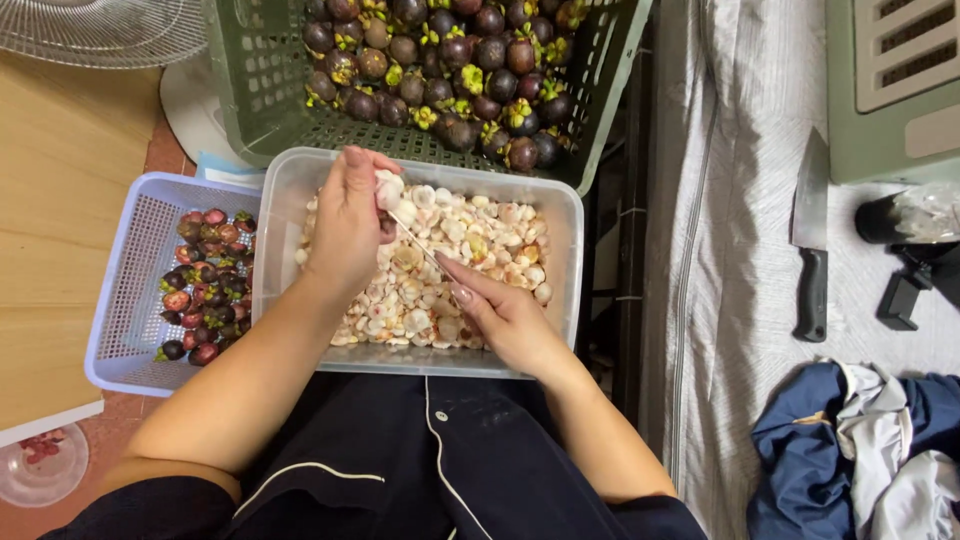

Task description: The person is using a knife to peel mangosteens and placing the white fruit segments into a plastic container.

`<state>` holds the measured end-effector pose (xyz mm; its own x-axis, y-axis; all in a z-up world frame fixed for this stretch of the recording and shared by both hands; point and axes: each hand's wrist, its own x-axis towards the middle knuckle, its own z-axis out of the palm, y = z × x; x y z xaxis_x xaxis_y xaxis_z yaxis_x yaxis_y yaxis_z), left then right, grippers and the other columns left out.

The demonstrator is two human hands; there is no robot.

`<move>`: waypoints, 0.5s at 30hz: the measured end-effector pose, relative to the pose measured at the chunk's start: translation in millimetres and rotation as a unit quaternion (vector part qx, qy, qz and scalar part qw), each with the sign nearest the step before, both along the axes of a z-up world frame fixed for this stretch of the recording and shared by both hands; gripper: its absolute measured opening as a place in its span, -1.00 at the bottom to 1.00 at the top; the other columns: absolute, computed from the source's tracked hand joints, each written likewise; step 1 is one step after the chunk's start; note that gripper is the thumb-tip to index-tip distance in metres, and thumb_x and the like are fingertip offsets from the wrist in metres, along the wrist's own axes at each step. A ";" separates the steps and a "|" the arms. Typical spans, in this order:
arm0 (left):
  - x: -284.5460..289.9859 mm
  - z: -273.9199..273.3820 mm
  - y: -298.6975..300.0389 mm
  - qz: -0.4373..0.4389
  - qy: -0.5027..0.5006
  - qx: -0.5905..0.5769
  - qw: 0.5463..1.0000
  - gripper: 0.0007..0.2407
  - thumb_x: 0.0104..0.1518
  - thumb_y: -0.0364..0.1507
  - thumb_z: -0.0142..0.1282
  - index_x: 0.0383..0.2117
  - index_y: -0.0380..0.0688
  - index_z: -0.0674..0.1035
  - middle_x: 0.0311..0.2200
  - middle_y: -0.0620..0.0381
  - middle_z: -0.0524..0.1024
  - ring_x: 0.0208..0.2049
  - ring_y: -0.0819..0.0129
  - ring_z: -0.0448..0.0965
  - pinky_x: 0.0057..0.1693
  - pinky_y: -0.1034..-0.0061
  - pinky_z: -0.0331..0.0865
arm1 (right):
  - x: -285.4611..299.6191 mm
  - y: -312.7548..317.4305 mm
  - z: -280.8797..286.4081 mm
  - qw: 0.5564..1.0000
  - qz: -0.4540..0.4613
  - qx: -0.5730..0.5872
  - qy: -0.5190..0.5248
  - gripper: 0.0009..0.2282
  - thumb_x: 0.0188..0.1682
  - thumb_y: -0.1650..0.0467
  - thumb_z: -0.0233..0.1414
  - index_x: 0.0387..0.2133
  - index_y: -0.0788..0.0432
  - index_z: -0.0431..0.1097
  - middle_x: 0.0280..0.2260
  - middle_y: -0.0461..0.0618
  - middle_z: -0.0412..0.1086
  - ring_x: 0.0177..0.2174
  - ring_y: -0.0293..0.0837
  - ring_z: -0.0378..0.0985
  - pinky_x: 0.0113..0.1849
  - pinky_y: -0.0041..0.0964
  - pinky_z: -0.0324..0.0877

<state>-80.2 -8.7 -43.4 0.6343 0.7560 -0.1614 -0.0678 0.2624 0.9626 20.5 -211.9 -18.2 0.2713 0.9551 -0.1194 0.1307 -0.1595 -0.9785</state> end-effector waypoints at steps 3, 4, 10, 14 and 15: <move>-6.7 -14.2 -2.3 -0.017 0.058 0.139 0.988 -0.51 0.33 0.07 -0.29 -0.23 -0.14 0.47 -0.43 0.28 0.44 -0.42 0.53 0.36 -0.32 0.61 0.28 | -2.5 2.2 -11.0 0.990 -0.042 -0.089 0.100 -0.61 0.18 0.35 -0.08 0.29 0.01 0.28 -0.28 -0.29 0.34 -0.47 -0.40 0.21 -0.38 -0.52 0.30; -9.6 -19.3 -1.3 -0.015 0.059 0.139 0.988 -0.51 0.33 0.07 -0.29 -0.23 -0.14 0.47 -0.43 0.28 0.44 -0.42 0.53 0.36 -0.32 0.61 0.28 | -2.6 1.8 -17.1 0.990 -0.040 -0.089 0.101 -0.61 0.18 0.35 -0.08 0.29 0.01 0.28 -0.28 -0.29 0.34 -0.47 -0.40 0.21 -0.38 -0.52 0.30; -19.4 -20.3 -4.6 -0.012 0.161 0.255 0.953 -0.48 0.39 0.05 -0.32 -0.30 -0.18 0.51 -0.45 0.22 0.44 -0.35 0.43 0.42 -0.14 0.48 0.33 | 3.5 -13.2 -40.9 0.984 -0.095 -0.135 0.059 -0.62 0.20 0.33 -0.07 0.29 0.00 0.31 -0.40 -0.22 0.30 -0.45 -0.36 0.19 -0.36 -0.48 0.27; -17.5 -12.7 -3.3 -0.042 0.194 0.179 0.964 -0.48 0.37 0.04 -0.36 -0.27 -0.17 0.52 -0.47 0.08 0.38 -0.36 0.34 0.38 -0.15 0.42 0.32 | 0.6 -14.6 -18.2 0.993 -0.050 -0.092 -0.047 -0.63 0.19 0.33 -0.06 0.27 0.03 0.31 -0.01 0.01 0.40 -0.05 -0.23 0.38 -0.02 -0.34 0.29; -16.2 -11.0 -3.5 -0.053 0.191 0.184 0.963 -0.48 0.37 0.04 -0.36 -0.25 -0.17 0.51 -0.45 0.05 0.41 -0.34 0.32 0.40 -0.13 0.41 0.34 | -1.5 -12.4 -8.9 0.994 -0.028 -0.083 -0.073 -0.64 0.18 0.34 -0.06 0.25 0.02 0.30 0.12 0.05 0.46 0.08 -0.21 0.46 0.09 -0.33 0.30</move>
